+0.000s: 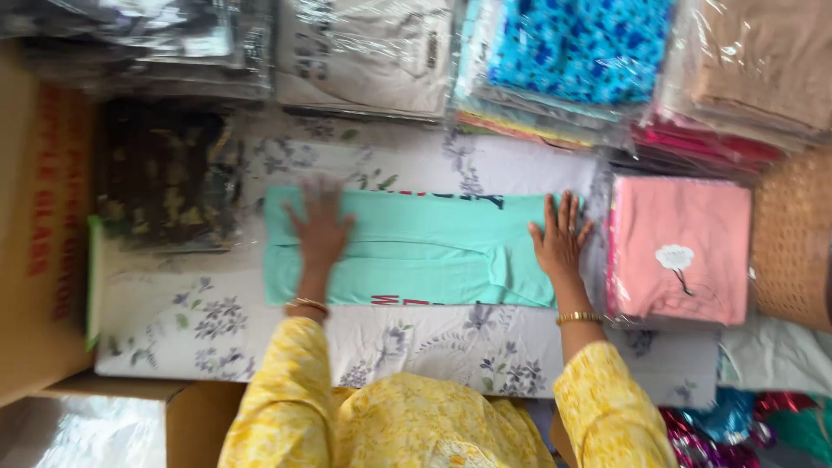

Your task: The person folds garments on a padded table: first a pair of camouflage leggings, smoothing and folding it into a square, then a mint-green printed t-shirt, folding it the same way. Each folded garment is wrapped in a clear plastic bag and placed with the stack of packed clothing.

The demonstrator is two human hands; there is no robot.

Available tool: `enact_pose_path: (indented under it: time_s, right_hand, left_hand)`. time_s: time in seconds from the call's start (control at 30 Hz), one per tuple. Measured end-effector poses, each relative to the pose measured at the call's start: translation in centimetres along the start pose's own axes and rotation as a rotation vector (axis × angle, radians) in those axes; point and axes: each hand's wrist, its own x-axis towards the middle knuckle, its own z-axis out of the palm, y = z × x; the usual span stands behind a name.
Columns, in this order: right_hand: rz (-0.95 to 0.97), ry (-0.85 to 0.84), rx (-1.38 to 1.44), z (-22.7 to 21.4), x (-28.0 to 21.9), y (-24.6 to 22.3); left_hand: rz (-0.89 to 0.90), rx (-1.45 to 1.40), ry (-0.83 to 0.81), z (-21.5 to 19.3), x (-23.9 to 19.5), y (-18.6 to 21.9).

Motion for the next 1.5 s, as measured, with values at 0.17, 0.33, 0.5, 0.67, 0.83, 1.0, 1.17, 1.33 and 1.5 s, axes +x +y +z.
enact_pose_path:
  time_s: [0.17, 0.33, 0.5, 0.67, 0.83, 1.0, 1.17, 1.33, 1.5]
  right_hand:
    - [-0.195, 0.021, 0.052, 3.0, -5.0, -8.2]
    - [-0.208, -0.016, 0.057, 3.5, -7.3, -7.1]
    - [-0.034, -0.047, 0.039, 1.4, -7.7, -2.8]
    - [-0.012, -0.034, 0.05, 2.0, -7.6, -2.7]
    - [-0.01, -0.05, 0.086, 2.1, -7.6, -2.2]
    - [0.016, -0.03, 0.097, 2.8, -7.8, -2.2]
    - [0.01, -0.025, 0.115, 2.7, -7.8, -2.3]
    - [0.015, -0.028, 0.1, 2.7, -7.8, -2.2]
    - [0.024, -0.044, 0.089, 2.7, -7.8, -2.4]
  left_hand:
    - [0.216, -0.093, 0.019, 2.4, -7.4, 9.6]
    - [0.179, -0.131, -0.037, 1.1, -8.0, 5.3]
    - [-0.227, -0.04, 0.094, 0.7, -8.7, -6.6]
    - [-0.418, -0.056, 0.139, -1.4, -7.7, -3.8]
    - [-0.689, -0.265, 0.25, -4.0, -6.6, -2.7]
    - [-0.869, -0.249, 0.157, -5.6, -5.9, -2.7]
    - [-0.915, -0.318, 0.19, -3.7, -4.9, -3.2]
    - [-0.997, -0.417, 0.219, -2.8, -4.9, -4.5]
    - [-1.019, -0.424, 0.05, -3.4, -5.1, -6.8]
